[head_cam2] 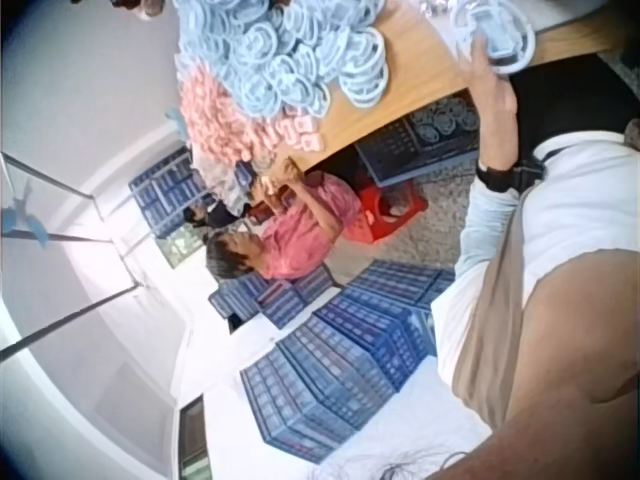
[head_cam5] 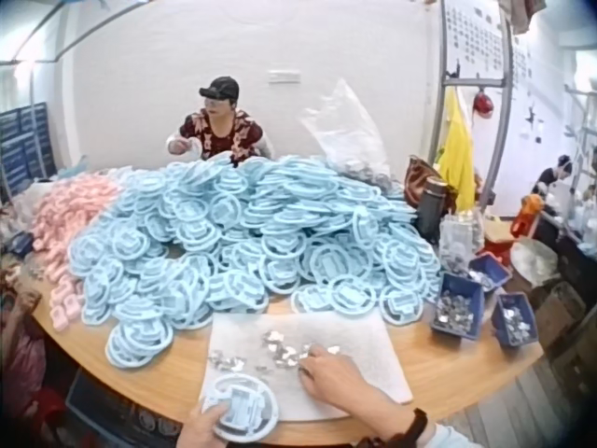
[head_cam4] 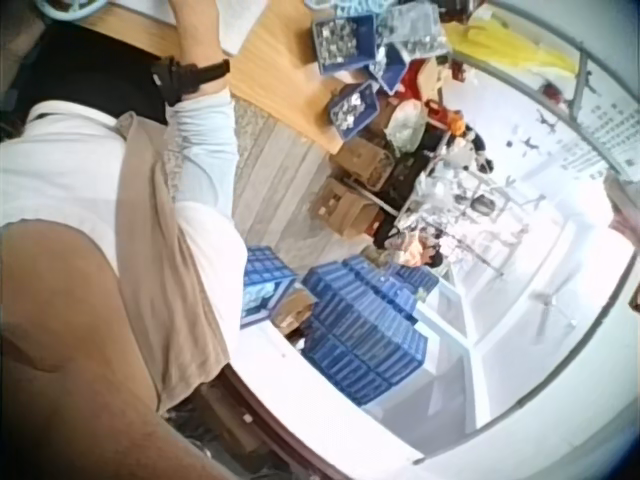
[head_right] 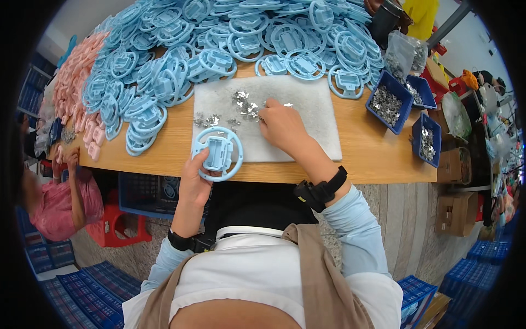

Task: The person is assembling small silver metal components into larger light blue circular plastic housings.

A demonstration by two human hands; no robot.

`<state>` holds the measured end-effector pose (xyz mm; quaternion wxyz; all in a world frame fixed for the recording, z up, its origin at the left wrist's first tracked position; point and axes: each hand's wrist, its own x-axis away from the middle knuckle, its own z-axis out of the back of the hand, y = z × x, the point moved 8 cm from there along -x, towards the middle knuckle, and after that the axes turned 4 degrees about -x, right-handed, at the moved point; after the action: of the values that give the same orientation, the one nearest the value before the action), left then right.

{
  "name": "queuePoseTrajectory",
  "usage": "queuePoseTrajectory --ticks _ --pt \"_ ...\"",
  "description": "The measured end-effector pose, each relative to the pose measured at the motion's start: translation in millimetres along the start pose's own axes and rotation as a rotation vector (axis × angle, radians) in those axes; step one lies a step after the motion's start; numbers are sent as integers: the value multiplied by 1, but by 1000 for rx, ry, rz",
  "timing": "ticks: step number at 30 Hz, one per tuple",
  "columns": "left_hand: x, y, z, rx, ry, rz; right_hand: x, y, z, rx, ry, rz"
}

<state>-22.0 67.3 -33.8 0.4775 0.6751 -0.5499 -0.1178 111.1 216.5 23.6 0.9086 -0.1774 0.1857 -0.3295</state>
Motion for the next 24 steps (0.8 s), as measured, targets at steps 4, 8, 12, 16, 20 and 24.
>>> queuePoseTrajectory --ticks 4,8,12,16,20,24 --pt "2 -6 -5 -117 -89 82 -4 0 -14 82 -29 115" --pt "3 -13 -3 -157 -171 135 -8 -6 -14 123 -62 164" --pt "2 -6 -4 -99 -159 103 0 -19 -8 -17 -158 266" --pt "0 -6 -7 -92 -157 83 -1 -7 2 -213 -13 139" --pt "0 -7 -10 -109 -177 58 2 4 -1 -255 -52 -153" --pt "-4 -10 -11 -31 -124 102 6 -3 -13 -184 -56 -204"
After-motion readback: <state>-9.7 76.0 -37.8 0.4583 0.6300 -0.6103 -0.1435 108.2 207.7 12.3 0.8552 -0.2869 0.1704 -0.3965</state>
